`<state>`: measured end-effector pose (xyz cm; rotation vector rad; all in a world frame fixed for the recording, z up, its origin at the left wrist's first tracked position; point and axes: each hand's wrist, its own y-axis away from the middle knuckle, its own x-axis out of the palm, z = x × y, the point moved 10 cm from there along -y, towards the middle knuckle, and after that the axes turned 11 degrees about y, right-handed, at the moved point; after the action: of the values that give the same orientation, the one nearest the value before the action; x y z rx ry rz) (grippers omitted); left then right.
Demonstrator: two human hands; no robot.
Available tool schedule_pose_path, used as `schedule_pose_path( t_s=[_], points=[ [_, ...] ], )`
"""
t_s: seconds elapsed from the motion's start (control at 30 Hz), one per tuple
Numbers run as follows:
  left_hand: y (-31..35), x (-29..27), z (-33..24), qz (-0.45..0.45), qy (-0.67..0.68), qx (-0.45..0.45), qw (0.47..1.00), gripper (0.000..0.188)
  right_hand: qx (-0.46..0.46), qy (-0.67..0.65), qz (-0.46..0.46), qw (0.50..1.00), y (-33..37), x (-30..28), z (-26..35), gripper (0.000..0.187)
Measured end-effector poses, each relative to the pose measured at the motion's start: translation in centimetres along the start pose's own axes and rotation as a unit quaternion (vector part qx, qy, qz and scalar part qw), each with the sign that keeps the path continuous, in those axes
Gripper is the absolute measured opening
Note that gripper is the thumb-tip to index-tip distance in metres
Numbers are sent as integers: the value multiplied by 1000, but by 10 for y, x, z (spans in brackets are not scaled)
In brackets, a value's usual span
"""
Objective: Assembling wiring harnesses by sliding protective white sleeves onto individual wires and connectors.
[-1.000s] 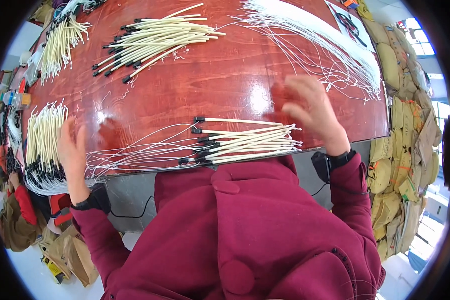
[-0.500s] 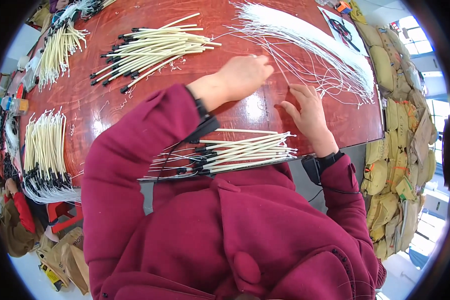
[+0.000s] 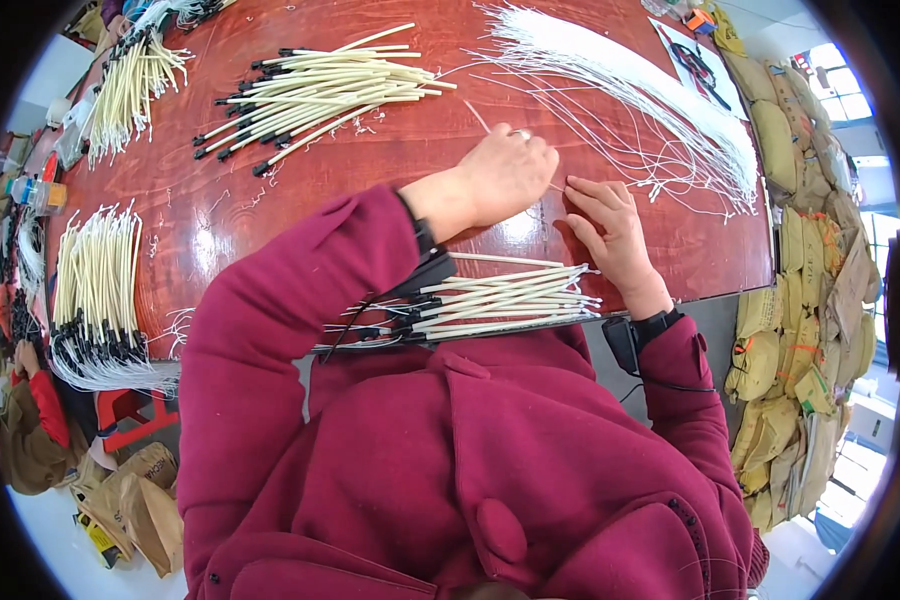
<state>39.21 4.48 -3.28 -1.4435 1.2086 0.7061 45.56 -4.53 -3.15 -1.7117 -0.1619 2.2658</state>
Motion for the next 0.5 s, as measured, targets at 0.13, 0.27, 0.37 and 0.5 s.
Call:
schedule_pose_path(
  t_s=[0.13,0.27,0.37,0.5],
  points=[
    [55,-37,36,28,43,-181,982,9,-11,24,-1,1000,-6,0,0,36],
    [135,-61,64,17,33,-279,960,11,-43,47,1,998,-18,3,13,37],
    [193,-85,75,-36,110,-362,925,13,-55,49,4,997,-25,8,23,38],
    [259,-109,94,-103,221,-471,848,19,-47,44,9,998,-26,9,30,39]
  ],
)
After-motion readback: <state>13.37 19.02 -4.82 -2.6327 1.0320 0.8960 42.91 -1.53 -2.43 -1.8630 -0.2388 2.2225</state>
